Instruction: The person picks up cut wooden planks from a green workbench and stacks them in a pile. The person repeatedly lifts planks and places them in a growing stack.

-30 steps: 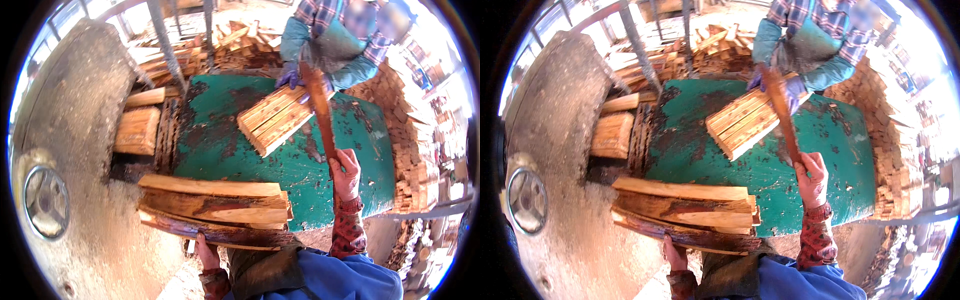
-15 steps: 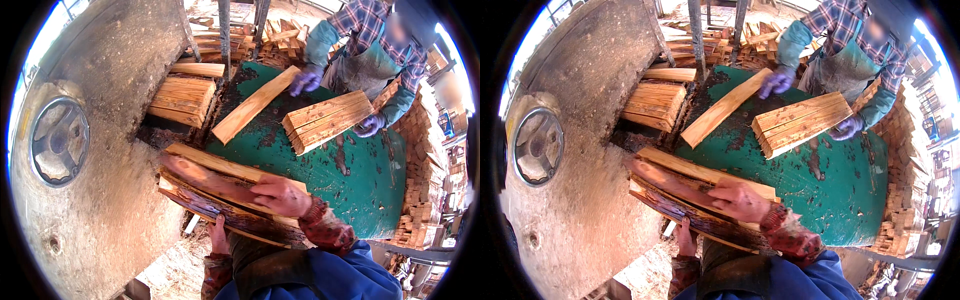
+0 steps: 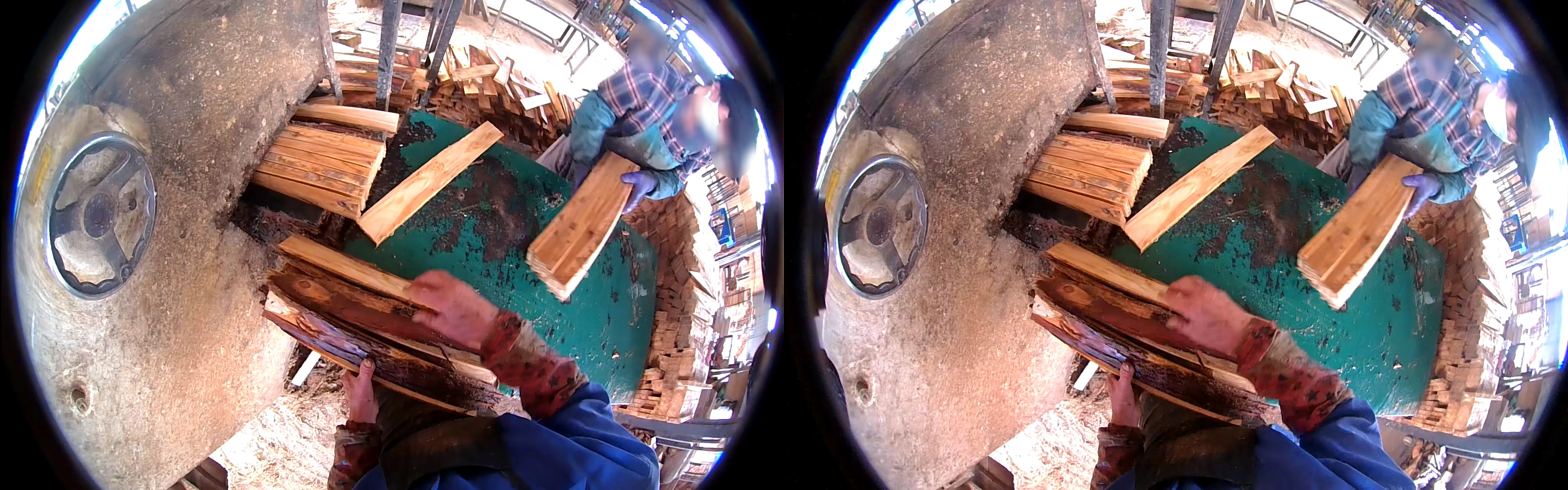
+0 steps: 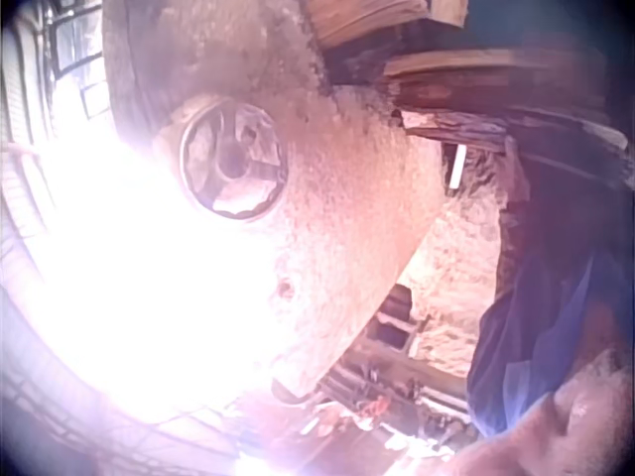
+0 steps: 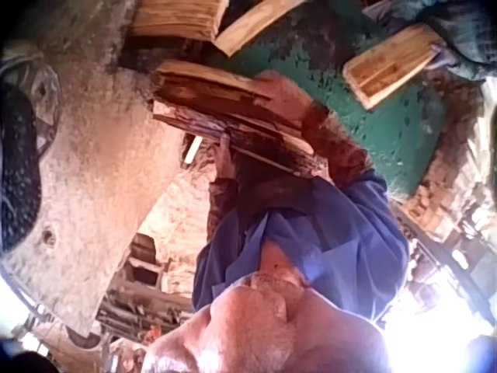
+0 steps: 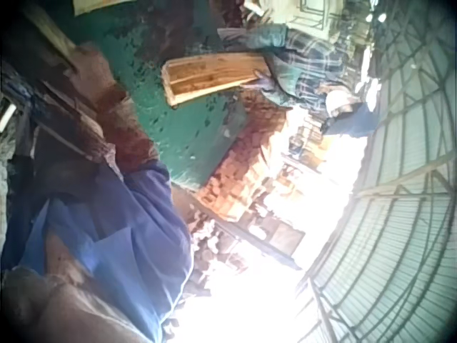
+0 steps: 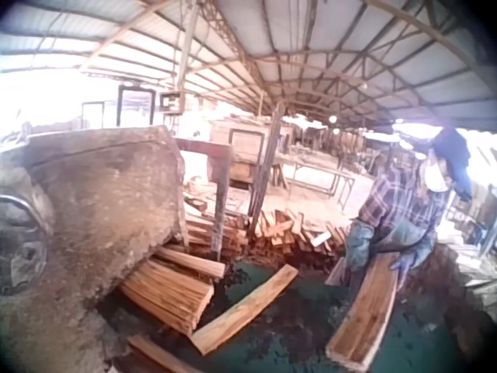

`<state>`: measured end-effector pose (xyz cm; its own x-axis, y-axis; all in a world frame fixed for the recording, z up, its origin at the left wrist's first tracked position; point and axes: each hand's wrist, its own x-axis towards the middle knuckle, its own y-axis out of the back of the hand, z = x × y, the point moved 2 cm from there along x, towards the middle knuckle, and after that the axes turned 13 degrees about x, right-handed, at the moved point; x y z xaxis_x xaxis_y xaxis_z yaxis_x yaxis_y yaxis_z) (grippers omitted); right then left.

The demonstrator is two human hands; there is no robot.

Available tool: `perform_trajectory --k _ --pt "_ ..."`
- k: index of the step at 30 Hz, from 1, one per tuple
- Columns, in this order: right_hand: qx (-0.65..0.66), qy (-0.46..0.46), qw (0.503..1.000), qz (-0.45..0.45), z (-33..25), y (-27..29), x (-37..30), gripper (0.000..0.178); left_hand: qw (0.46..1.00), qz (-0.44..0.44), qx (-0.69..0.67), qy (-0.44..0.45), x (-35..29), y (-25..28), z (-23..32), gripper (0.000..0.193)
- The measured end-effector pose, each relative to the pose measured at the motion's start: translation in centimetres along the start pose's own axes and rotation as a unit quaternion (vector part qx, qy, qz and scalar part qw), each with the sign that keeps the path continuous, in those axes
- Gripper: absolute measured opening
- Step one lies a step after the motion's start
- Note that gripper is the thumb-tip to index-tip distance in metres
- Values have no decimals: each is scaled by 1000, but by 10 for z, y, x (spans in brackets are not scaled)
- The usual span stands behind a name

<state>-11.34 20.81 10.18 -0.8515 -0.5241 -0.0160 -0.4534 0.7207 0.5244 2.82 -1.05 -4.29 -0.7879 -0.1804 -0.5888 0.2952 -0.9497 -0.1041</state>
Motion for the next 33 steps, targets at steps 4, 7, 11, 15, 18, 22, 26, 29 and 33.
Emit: perform_trajectory --k 4,7,11,15,18,22,26,29,33 --pt "-192 -16 979 69 57 57 58 48 999 38 8 7 -5 -3 6 64" --pt "-269 -42 959 80 102 89 109 58 1000 27 10 6 -5 -9 15 60" --pt "-378 -100 920 13 143 88 161 65 996 40 74 -2 -3 -5 15 58" --pt "-422 -112 900 -18 163 83 179 56 995 59 71 -29 -7 -7 22 61" --pt "-447 -77 891 -14 163 86 176 54 998 39 40 -32 4 -1 -3 60" --pt "-444 -26 893 -68 141 85 141 55 997 55 45 -39 -7 -7 22 57" --pt "-384 -90 913 -105 126 90 85 64 994 47 98 -3 -7 -5 23 57" --pt "-326 -155 925 -120 106 87 53 65 989 47 143 -3 -15 -8 49 58" --pt "-218 -177 952 -118 74 75 20 67 999 27 7 -19 -9 -7 26 49"
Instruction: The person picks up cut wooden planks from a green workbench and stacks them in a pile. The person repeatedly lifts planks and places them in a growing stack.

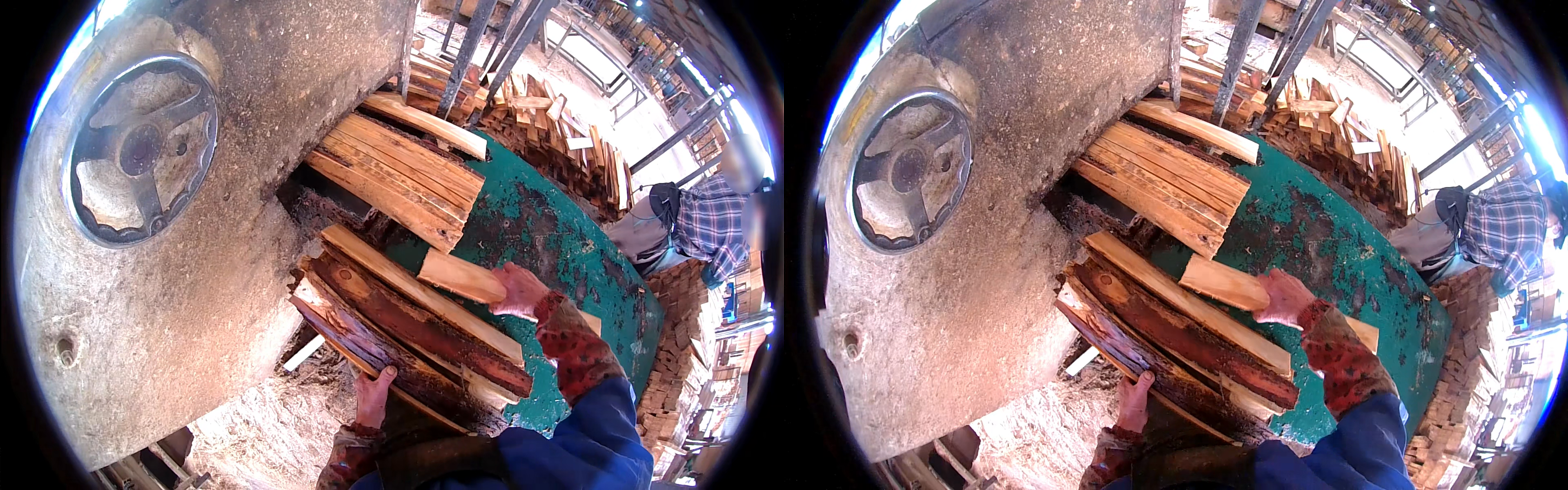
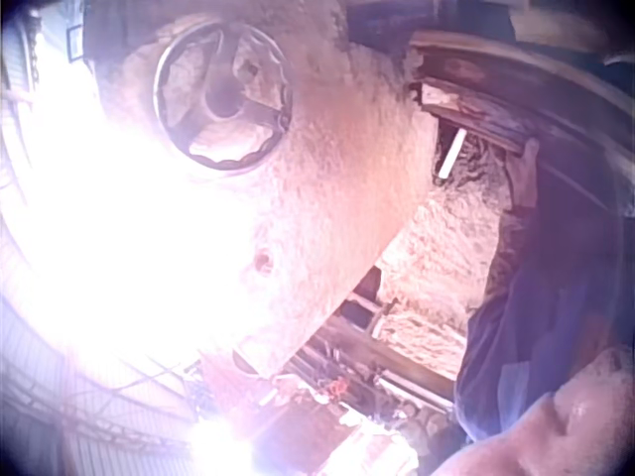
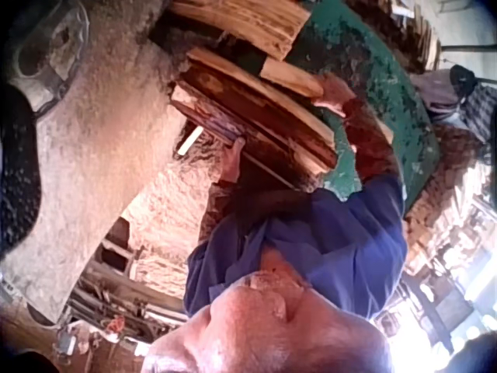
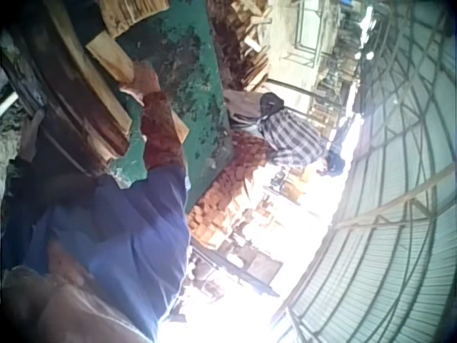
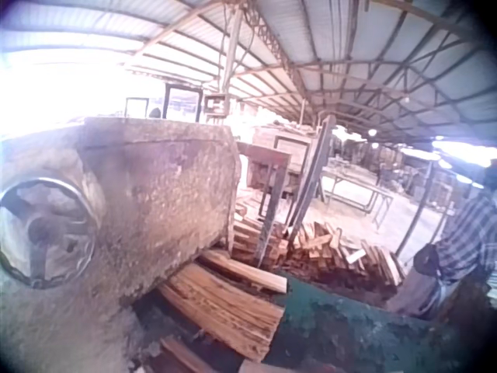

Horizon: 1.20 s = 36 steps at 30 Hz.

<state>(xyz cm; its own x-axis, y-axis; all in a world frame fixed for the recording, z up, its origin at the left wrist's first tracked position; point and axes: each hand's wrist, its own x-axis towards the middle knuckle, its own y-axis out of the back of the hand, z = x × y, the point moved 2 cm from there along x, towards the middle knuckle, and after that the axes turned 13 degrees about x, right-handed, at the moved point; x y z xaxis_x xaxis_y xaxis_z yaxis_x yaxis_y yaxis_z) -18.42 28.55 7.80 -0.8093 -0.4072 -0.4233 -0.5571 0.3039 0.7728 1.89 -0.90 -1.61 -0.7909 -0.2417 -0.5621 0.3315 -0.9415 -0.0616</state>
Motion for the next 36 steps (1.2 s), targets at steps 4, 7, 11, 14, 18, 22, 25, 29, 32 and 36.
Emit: perform_trajectory --k 4,7,11,14,18,22,25,29,32,36 --pt "77 -29 995 -47 -17 -1 -24 75 1000 -10 -18 13 3 0 -5 46" --pt "129 -29 987 -90 -16 -6 -31 83 999 -24 -21 8 4 -3 -3 49" --pt "120 37 987 -105 -44 -6 -21 81 998 -36 -40 -18 7 -1 -10 58" --pt "101 81 989 -77 -65 -13 -7 79 999 -34 -39 -9 8 0 -9 63" --pt "114 143 982 -47 -103 -23 31 67 999 -15 -10 -31 7 -1 -9 60" --pt "76 197 977 -18 -138 -41 65 51 998 -40 -43 -17 10 -1 -13 64" --pt "88 22 994 -57 -157 -37 83 56 998 -30 -41 -25 11 1 -14 61" --pt "43 122 983 130 -121 -46 113 36 997 -28 -65 -25 7 -1 -4 56" --pt "-36 185 948 255 -105 -59 125 37 996 -34 -71 -34 7 -2 -5 53" --pt "-108 164 944 265 -84 -78 134 58 997 -39 -51 -36 5 -1 -1 52"
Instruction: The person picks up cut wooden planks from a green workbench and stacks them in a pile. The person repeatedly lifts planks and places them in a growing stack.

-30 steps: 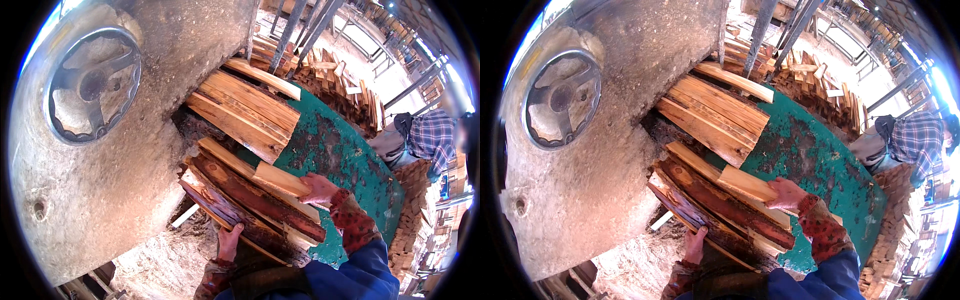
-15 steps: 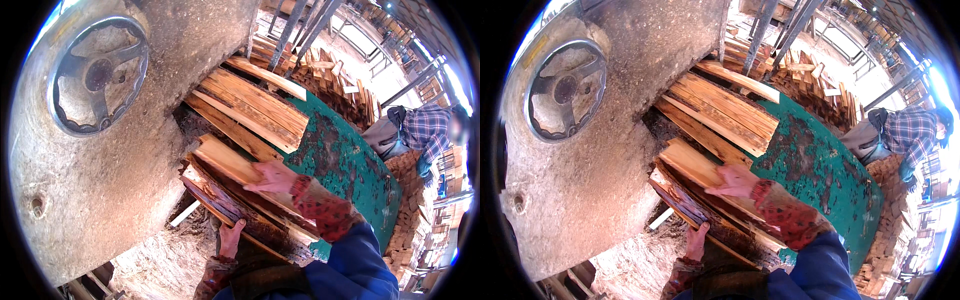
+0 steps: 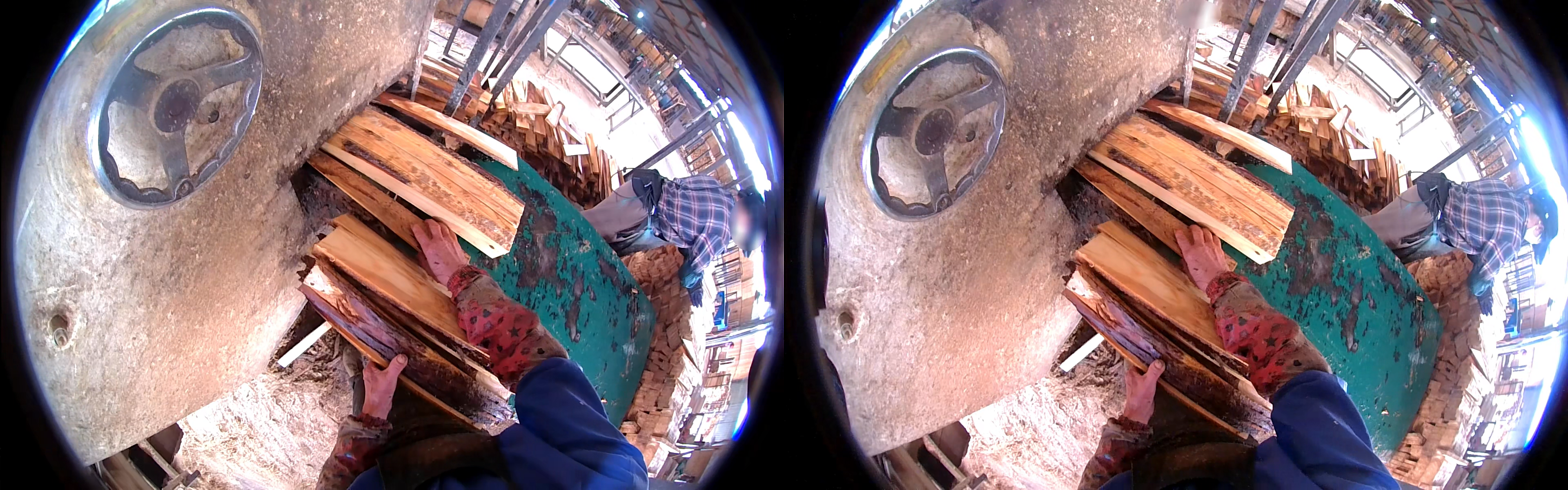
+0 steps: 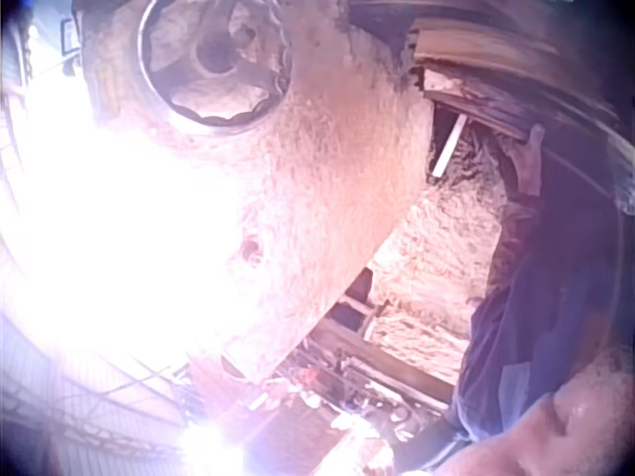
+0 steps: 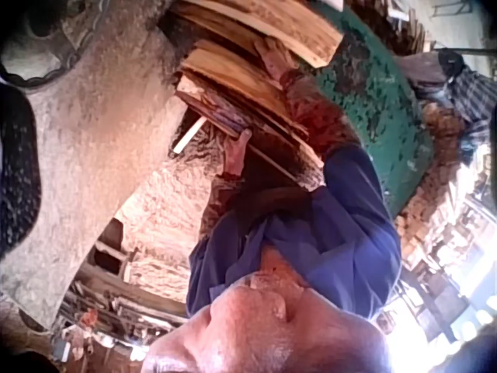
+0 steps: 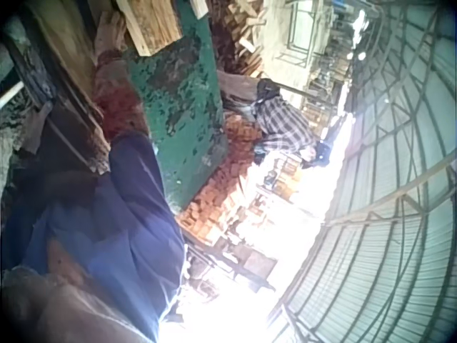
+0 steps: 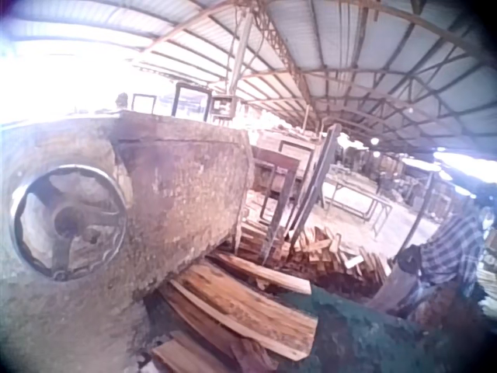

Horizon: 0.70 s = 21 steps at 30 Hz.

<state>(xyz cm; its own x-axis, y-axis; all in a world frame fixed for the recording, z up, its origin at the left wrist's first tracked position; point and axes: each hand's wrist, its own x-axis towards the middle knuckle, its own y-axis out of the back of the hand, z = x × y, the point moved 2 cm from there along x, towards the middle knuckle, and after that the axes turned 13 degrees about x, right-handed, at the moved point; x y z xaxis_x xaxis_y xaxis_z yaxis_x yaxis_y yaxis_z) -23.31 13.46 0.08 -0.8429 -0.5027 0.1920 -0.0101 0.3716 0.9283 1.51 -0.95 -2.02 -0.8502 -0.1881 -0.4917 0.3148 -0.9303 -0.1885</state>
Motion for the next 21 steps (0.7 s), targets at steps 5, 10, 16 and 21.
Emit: perform_trajectory --k 5,10,16,21 --pt "173 -85 975 -109 5 25 -12 67 1000 17 10 -11 2 2 -5 54" --pt "414 -132 887 -156 28 69 -61 67 999 24 15 -26 6 2 -19 54" --pt "505 -239 802 -210 35 112 -139 64 1000 13 8 -22 5 5 -24 54" --pt "470 -211 821 -245 40 113 -179 47 1000 5 -21 11 2 1 -18 55"
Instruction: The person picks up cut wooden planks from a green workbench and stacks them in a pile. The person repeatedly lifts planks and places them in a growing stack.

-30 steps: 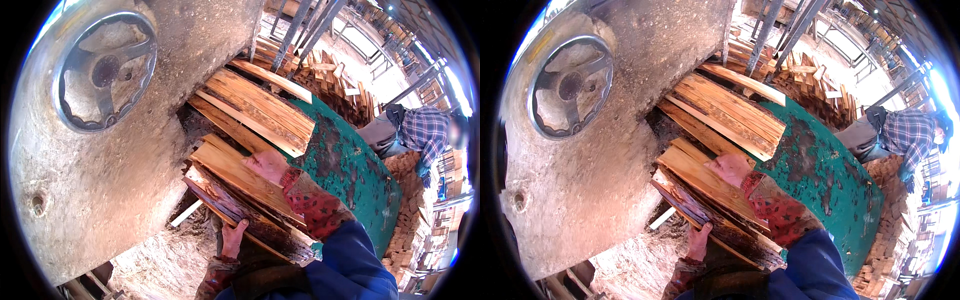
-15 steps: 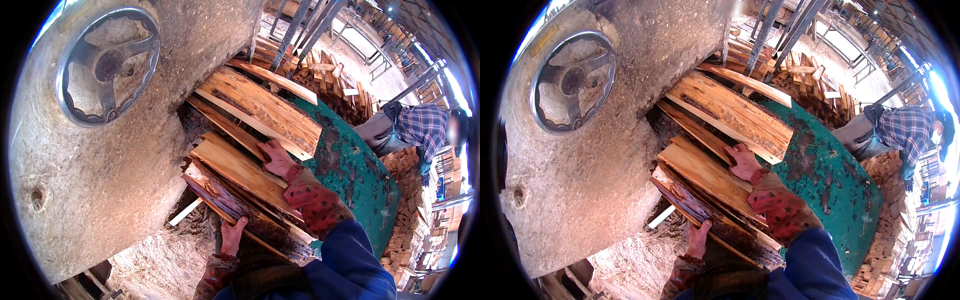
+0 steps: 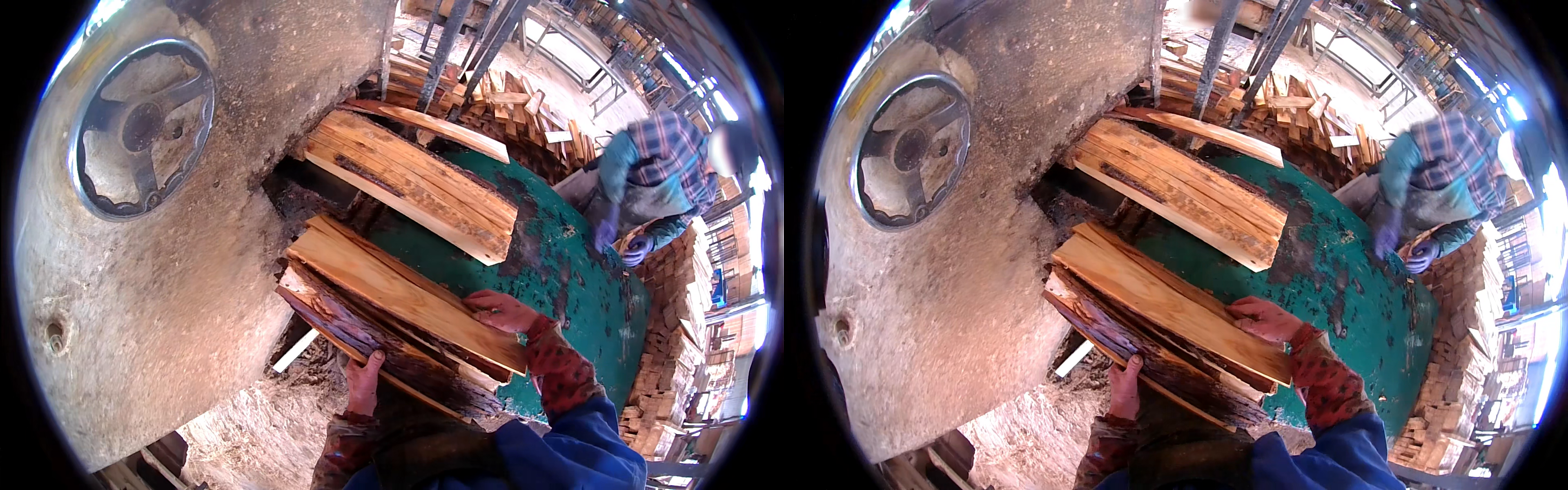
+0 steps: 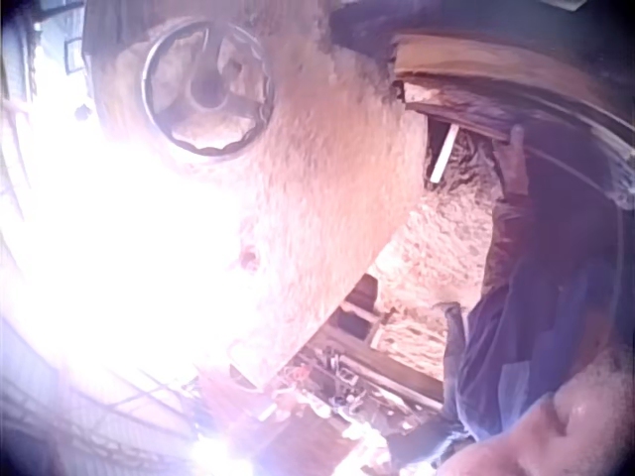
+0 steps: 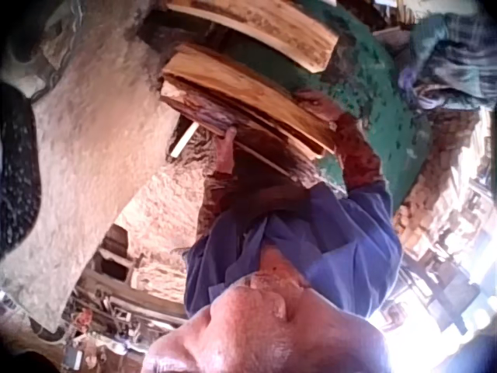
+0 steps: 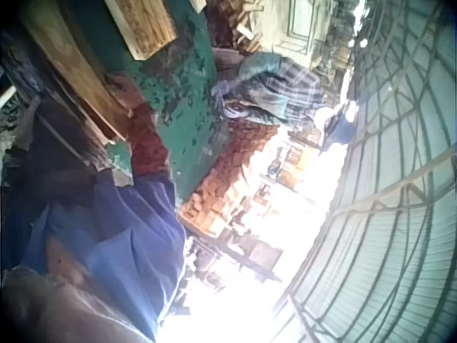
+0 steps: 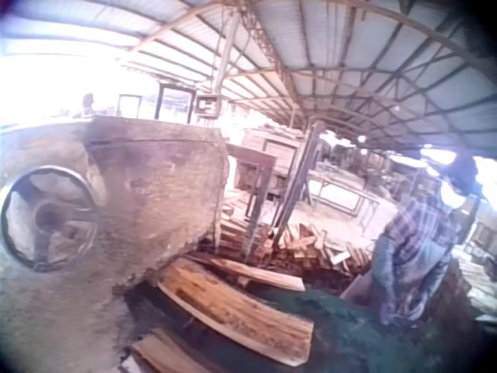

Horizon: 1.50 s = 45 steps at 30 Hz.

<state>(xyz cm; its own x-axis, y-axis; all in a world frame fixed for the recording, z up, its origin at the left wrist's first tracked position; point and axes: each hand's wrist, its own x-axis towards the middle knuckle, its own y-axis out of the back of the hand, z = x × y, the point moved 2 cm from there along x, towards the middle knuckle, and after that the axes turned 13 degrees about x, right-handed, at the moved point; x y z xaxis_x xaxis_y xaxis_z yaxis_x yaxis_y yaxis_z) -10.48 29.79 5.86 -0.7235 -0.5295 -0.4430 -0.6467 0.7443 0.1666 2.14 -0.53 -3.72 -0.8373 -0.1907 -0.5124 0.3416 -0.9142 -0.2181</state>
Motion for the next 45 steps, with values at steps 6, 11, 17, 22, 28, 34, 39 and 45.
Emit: perform_trajectory --k 6,11,17,22,28,34,39,45 --pt "-135 34 987 79 -20 -36 -5 56 999 28 16 4 -3 -2 4 58" --pt "-344 121 924 119 -55 -84 -16 64 1000 15 6 -19 1 1 -6 58" --pt "-322 128 920 182 -57 -98 -23 67 1000 2 21 -4 0 0 -2 57" --pt "-289 125 930 190 -57 -98 -24 66 1000 -10 29 -3 1 2 -3 56" --pt "-275 128 934 189 -56 -96 -26 66 1000 -12 3 -8 -1 -2 0 60" --pt "-242 134 949 153 -62 -76 -32 63 996 2 88 0 -5 2 7 68" --pt "-153 216 939 220 -79 -20 15 63 992 50 106 -42 -11 -4 19 69" --pt "226 106 924 289 -53 79 149 73 980 32 193 17 -8 0 24 62"
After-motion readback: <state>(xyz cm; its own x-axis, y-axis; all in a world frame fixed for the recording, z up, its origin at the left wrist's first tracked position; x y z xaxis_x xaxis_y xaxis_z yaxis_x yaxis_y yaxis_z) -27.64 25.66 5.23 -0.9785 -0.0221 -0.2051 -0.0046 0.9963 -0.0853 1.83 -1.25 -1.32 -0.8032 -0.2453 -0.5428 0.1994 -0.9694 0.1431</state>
